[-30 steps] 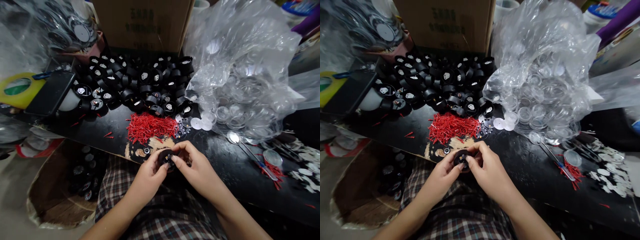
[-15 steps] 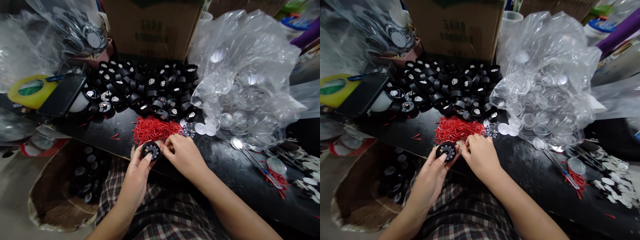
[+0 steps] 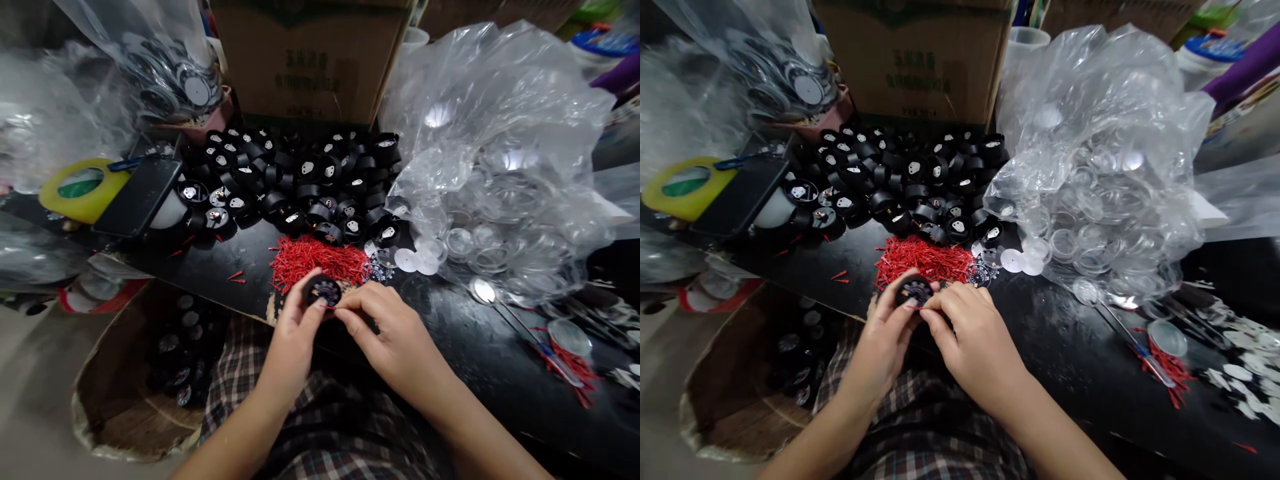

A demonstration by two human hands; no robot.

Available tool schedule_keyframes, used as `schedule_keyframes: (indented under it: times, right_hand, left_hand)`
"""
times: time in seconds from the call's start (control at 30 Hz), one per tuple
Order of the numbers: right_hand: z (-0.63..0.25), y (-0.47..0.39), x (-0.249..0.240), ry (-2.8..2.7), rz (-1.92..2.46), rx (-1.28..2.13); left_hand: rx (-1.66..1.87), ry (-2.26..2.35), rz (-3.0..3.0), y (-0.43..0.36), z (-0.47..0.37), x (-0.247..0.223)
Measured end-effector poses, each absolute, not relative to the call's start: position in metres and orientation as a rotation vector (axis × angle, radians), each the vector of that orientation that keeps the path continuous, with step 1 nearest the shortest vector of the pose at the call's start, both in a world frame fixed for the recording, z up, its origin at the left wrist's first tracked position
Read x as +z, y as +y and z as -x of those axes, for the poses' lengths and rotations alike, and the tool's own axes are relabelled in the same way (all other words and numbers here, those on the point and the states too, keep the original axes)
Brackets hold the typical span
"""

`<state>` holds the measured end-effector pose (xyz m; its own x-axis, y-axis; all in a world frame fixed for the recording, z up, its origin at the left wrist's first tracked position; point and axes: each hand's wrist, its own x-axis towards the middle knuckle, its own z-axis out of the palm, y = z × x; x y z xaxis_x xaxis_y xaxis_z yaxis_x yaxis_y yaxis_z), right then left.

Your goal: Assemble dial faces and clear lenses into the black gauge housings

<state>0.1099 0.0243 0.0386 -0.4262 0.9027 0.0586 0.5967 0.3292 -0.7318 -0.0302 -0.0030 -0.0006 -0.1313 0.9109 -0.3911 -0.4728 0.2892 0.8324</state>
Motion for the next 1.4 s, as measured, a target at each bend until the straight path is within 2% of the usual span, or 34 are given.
schedule_keyframes:
  times: [0.47,0.87,1.07,1.2,1.4]
  right_hand:
    - [-0.113,0.021,0.042,-2.113,1.447,0.892]
    - [-0.108,0.008,0.046,-2.026,1.488,0.86]
    - [-0.114,0.014,0.044,-2.008,1.517,0.957]
    - [-0.119,0.021,0.043,-2.123,1.352,0.832]
    - [-0.117,0.032,0.041,-2.413,1.271,0.535]
  left_hand:
    - [1.177,1.109,-0.762,-0.007,0.027,0.005]
    - [1.148,1.437,-1.014,-0.013,0.023,0.017]
    - [1.093,1.257,-0.861,-0.006,0.025,0.016]
    - [1.02,1.086,-0.638,-0.003,0.028,0.013]
    - [0.929,1.234,-0.718,-0.007,0.031,0.013]
